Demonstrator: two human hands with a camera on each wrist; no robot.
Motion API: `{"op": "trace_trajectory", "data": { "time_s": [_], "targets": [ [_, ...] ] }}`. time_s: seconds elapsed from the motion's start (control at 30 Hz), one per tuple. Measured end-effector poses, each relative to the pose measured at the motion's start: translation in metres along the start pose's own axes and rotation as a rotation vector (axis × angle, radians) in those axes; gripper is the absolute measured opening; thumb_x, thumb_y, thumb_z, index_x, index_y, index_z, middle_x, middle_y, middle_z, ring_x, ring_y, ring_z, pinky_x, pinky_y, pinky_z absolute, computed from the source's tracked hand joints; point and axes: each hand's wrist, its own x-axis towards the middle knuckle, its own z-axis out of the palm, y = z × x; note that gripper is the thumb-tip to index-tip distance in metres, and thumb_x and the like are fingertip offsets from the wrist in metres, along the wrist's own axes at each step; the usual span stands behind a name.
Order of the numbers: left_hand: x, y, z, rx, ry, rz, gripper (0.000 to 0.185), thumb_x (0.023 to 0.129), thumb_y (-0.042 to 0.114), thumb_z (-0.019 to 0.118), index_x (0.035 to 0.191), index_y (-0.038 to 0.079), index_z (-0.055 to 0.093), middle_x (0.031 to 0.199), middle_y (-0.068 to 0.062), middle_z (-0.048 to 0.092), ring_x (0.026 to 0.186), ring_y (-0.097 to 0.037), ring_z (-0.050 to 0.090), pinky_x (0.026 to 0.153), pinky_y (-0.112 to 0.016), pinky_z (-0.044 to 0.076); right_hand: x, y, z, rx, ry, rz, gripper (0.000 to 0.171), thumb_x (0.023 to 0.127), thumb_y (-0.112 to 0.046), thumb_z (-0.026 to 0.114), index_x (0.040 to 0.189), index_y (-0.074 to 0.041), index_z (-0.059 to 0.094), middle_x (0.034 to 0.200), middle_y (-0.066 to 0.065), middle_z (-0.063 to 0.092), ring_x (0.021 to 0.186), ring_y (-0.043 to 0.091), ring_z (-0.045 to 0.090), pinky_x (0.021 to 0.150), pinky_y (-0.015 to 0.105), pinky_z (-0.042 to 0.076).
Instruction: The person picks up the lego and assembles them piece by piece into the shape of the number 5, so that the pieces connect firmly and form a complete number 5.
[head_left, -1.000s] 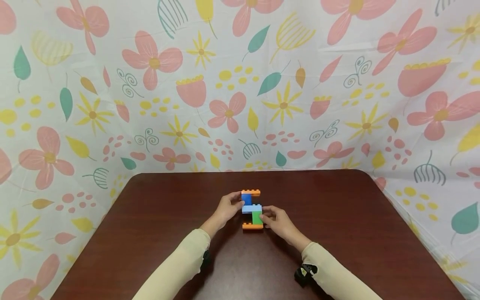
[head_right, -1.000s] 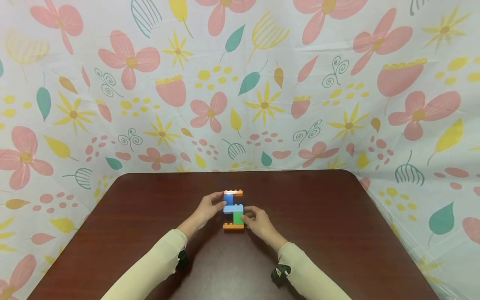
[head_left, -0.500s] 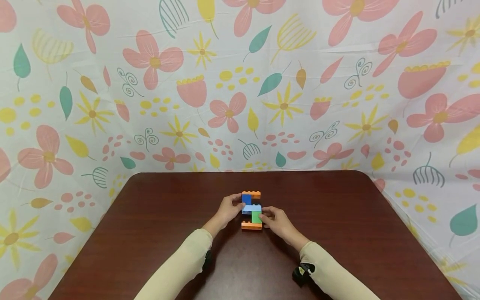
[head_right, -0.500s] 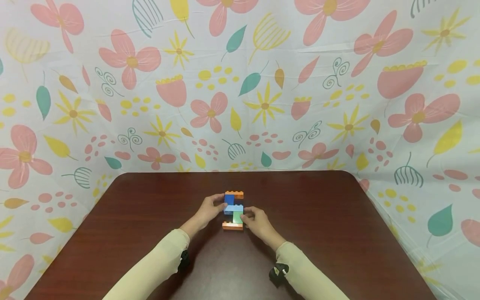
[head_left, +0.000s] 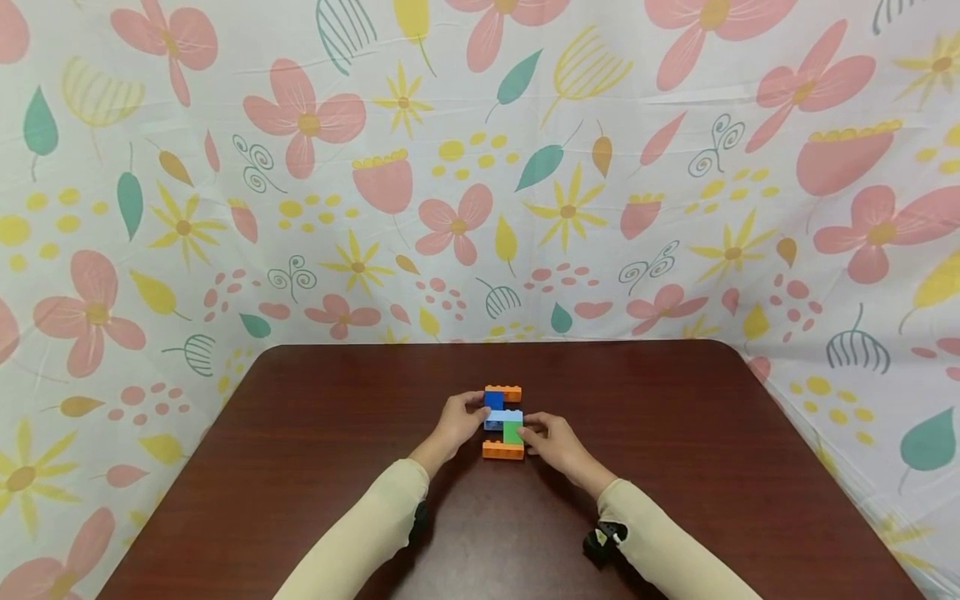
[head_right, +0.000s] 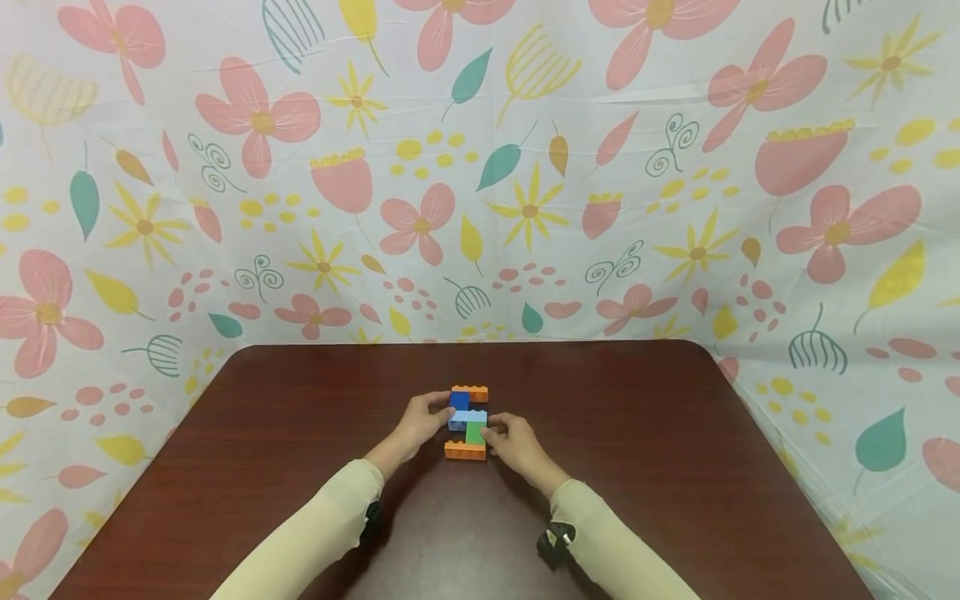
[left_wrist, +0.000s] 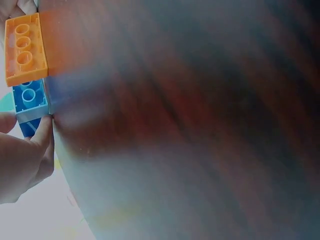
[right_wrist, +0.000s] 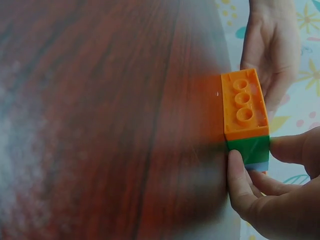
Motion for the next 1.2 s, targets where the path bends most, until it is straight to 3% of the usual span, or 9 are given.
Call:
{"op": "trace_trajectory", "data": {
  "time_s": [0.53, 1.2],
  "targets": [
    [0.0011, -0.0011, 0.0024, 0.011, -0.008, -0.028, 0.039, 0.095, 0.004, 0.058, 0.132, -0.006, 0.053, 0.124, -0.02, 0.057, 0.106, -0.029, 0.057, 0.087, -0.038, 0.052, 0.0017, 0.0012, -0.0009, -0.036, -0.005, 0.01, 0.037, 0.097, -0.012, 0.058, 0.126, 0.01, 0.054, 0.107, 0.018, 0.064, 0.088, 0.026, 0.066, 0.073, 0.038, 0.056],
    [0.0004, 0.0047, 0.0008, -0.001, -0.012, -0.013, 0.037, 0.094, 0.002, 0.059, 0.13, -0.006, 0.054, 0.112, -0.018, 0.058, 0.099, -0.028, 0.057, 0.085, -0.038, 0.053, 0.0038, -0.0015, -0.0064, 0.015, -0.028, 0.063, 0.036, 0.098, -0.012, 0.056, 0.126, 0.01, 0.054, 0.104, 0.017, 0.064, 0.088, 0.027, 0.066, 0.074, 0.039, 0.056]
  ]
}}
